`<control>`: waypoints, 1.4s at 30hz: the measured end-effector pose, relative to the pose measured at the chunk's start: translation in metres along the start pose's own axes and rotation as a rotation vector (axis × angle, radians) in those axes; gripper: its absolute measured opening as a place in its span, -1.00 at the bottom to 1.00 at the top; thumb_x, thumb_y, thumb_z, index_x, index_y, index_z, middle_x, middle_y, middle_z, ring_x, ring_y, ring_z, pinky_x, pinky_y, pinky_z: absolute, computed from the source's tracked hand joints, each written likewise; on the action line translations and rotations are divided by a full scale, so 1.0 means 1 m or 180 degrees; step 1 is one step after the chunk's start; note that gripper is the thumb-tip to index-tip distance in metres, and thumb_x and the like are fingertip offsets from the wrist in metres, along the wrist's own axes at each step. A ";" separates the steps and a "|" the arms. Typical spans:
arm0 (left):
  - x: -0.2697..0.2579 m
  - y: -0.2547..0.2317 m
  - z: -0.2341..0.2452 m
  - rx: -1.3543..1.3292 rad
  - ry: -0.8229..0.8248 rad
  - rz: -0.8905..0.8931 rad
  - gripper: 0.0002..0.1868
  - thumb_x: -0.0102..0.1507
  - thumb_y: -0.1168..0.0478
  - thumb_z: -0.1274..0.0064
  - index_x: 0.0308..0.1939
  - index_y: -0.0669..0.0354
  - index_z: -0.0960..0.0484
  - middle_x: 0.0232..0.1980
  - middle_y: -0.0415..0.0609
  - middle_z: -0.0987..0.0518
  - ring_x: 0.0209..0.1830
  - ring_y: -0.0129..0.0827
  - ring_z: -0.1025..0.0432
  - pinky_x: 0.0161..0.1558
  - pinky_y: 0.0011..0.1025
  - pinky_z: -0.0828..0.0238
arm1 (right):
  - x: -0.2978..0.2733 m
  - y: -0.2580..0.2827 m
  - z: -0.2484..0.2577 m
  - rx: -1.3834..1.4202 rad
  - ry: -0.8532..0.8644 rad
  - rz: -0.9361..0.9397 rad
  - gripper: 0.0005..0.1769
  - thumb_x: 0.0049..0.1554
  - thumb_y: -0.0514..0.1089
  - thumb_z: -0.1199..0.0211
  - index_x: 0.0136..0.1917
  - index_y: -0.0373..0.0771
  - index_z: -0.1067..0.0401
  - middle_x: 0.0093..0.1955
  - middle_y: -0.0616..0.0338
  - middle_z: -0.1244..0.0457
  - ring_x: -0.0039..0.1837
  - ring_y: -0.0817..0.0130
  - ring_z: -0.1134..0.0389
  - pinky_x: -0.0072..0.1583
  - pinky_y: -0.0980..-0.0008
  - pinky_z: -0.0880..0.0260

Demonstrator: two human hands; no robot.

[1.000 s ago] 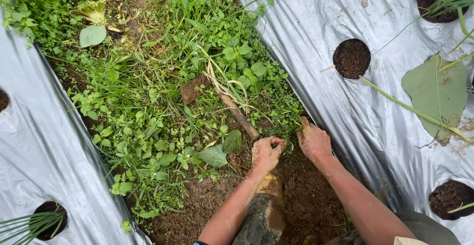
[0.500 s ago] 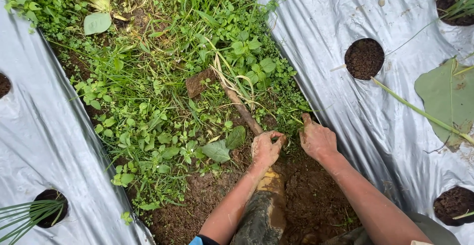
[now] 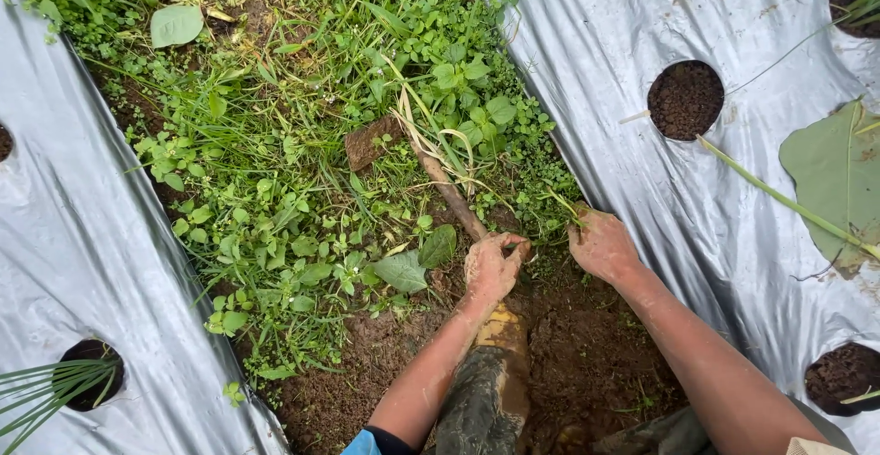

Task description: The person kneels between rows of onions growing through plastic mulch and pulls weeds by hand from the soil between the rows. They gather the uprooted weeds and discard them onto the ground.

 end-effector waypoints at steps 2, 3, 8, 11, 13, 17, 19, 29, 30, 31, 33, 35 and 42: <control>-0.002 -0.024 0.018 0.0074 -0.0008 -0.0005 -0.82 0.28 -0.09 -0.13 -0.17 -0.26 -0.77 -0.15 0.02 -0.66 0.02 0.11 -0.55 0.07 -0.05 -0.52 | -0.009 0.025 0.010 -0.0282 0.0253 -0.0085 -0.66 0.19 0.03 0.03 0.15 -0.07 -0.40 -0.02 0.05 -0.37 0.01 -0.15 -0.45 0.04 -0.08 -0.49; -0.012 -0.031 0.026 0.0141 0.0009 0.0063 -0.82 0.28 -0.10 -0.13 -0.18 -0.27 -0.76 -0.14 0.00 -0.66 0.03 0.10 -0.55 0.08 -0.03 -0.52 | -0.020 0.037 0.010 -0.0567 0.0579 -0.0189 -0.48 0.21 0.09 0.07 0.41 0.10 -0.31 0.19 0.19 -0.38 0.06 -0.11 -0.47 0.10 -0.08 -0.52; -0.015 -0.034 0.023 0.0098 -0.0077 -0.0227 -0.86 0.25 -0.06 -0.16 -0.21 -0.28 -0.76 -0.21 0.00 -0.63 -0.05 0.09 -0.56 -0.02 -0.08 -0.54 | -0.018 0.018 -0.044 -0.0868 0.0802 0.0023 -0.37 0.19 0.06 0.00 0.53 0.22 -0.14 0.31 0.22 -0.32 0.17 -0.07 -0.45 0.20 -0.07 -0.51; -0.026 -0.046 0.037 0.0097 -0.0141 -0.0408 -0.90 0.23 0.01 -0.19 -0.21 -0.24 -0.75 -0.21 -0.01 -0.63 -0.06 0.08 -0.56 -0.05 -0.09 -0.55 | -0.022 0.014 -0.059 -0.0877 0.0675 0.0048 -0.42 0.20 0.04 0.02 0.50 0.17 -0.22 0.34 0.17 -0.31 0.20 -0.08 -0.45 0.18 -0.06 -0.52; -0.032 -0.055 0.043 0.0103 -0.0177 -0.0532 -0.90 0.21 0.05 -0.21 -0.21 -0.22 -0.74 -0.19 -0.02 -0.62 -0.07 0.08 -0.56 -0.07 -0.09 -0.55 | -0.038 0.023 -0.054 -0.0841 0.0628 0.0032 -0.43 0.21 0.02 0.02 0.48 0.12 -0.26 0.36 0.11 -0.30 0.23 -0.10 -0.44 0.17 -0.06 -0.53; -0.027 -0.059 0.034 0.0898 -0.0294 -0.1167 -0.75 0.25 0.13 -0.14 0.01 -0.16 -0.60 -0.06 -0.09 -0.57 0.01 -0.07 -0.52 -0.02 -0.17 -0.55 | -0.042 -0.032 -0.126 -0.0954 0.0765 0.0003 -0.26 0.10 -0.16 -0.05 0.57 -0.01 -0.14 0.42 0.01 -0.25 0.12 -0.07 -0.49 0.13 -0.05 -0.57; -0.016 -0.048 0.025 0.1455 -0.0178 -0.1479 -0.64 0.27 0.12 -0.07 0.16 -0.20 -0.51 0.02 -0.18 -0.54 0.10 -0.24 -0.47 0.03 -0.30 -0.54 | -0.048 -0.023 -0.128 -0.0937 0.0786 -0.0016 -0.23 0.10 -0.19 -0.06 0.59 -0.08 -0.11 0.43 -0.09 -0.25 0.12 -0.08 -0.49 0.14 -0.07 -0.57; 0.031 0.005 -0.030 0.2897 0.0967 -0.1288 -0.45 0.25 0.13 0.07 0.33 0.11 -0.38 0.29 0.13 -0.49 0.32 0.01 -0.36 0.10 -0.13 -0.47 | -0.093 0.057 -0.011 0.1372 -0.0129 -0.1412 -0.61 0.20 0.00 0.00 0.28 -0.03 -0.12 0.15 -0.22 -0.33 0.25 -0.39 -0.33 0.22 -0.29 -0.35; 0.038 0.013 -0.040 0.2907 0.0913 -0.1233 -0.54 0.22 0.13 0.07 0.20 0.10 -0.43 0.16 0.11 -0.55 0.21 -0.01 -0.42 -0.01 -0.16 -0.49 | -0.089 0.050 -0.018 0.1370 -0.0124 -0.1733 -0.58 0.21 0.16 0.00 0.26 -0.01 -0.19 0.11 -0.28 -0.36 0.29 -0.34 -0.33 0.28 -0.24 -0.34; 0.034 0.015 -0.039 0.2908 0.0916 -0.1237 -0.54 0.22 0.13 0.07 0.20 0.10 -0.43 0.16 0.11 -0.55 0.21 -0.01 -0.42 -0.01 -0.16 -0.49 | -0.085 0.043 -0.026 0.1372 -0.0126 -0.1736 -0.58 0.21 0.16 0.00 0.26 -0.01 -0.19 0.11 -0.28 -0.36 0.29 -0.34 -0.33 0.28 -0.24 -0.34; 0.027 0.019 -0.038 0.2705 0.0983 -0.1166 -0.49 0.23 0.06 0.08 0.25 0.12 -0.44 0.21 0.14 -0.54 0.28 0.00 -0.40 0.16 -0.15 -0.39 | -0.077 0.028 -0.041 0.1371 -0.0144 -0.1968 -0.36 0.22 0.26 -0.04 0.27 -0.30 -0.39 0.05 -0.43 -0.37 0.26 -0.39 -0.34 0.28 -0.24 -0.32; 0.019 0.021 -0.033 0.2557 0.1035 -0.1109 -0.44 0.23 0.00 0.08 0.28 0.13 -0.46 0.24 0.15 -0.54 0.33 0.00 -0.39 0.28 -0.14 -0.31 | -0.070 0.026 -0.037 0.1439 -0.0050 -0.2025 -0.24 0.21 0.40 -0.01 0.26 -0.31 -0.44 -0.17 -0.22 -0.39 0.20 -0.24 -0.39 0.25 -0.18 -0.34; 0.029 0.081 -0.088 0.1618 0.1143 -0.0690 -0.67 0.26 0.14 0.00 0.08 0.07 -0.66 0.06 0.09 -0.63 0.20 0.03 -0.48 0.20 -0.14 -0.42 | -0.046 0.036 -0.020 0.1118 0.0261 -0.1914 -0.06 0.05 0.64 -0.09 0.02 -0.33 -0.53 -0.30 -0.10 -0.43 0.21 -0.19 -0.40 0.25 -0.08 -0.38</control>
Point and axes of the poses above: each hand's wrist, its own x-axis towards the middle knuckle, its own z-axis out of the back of the hand, y = z × x, the point moved 2 cm from there along x, towards the middle knuckle
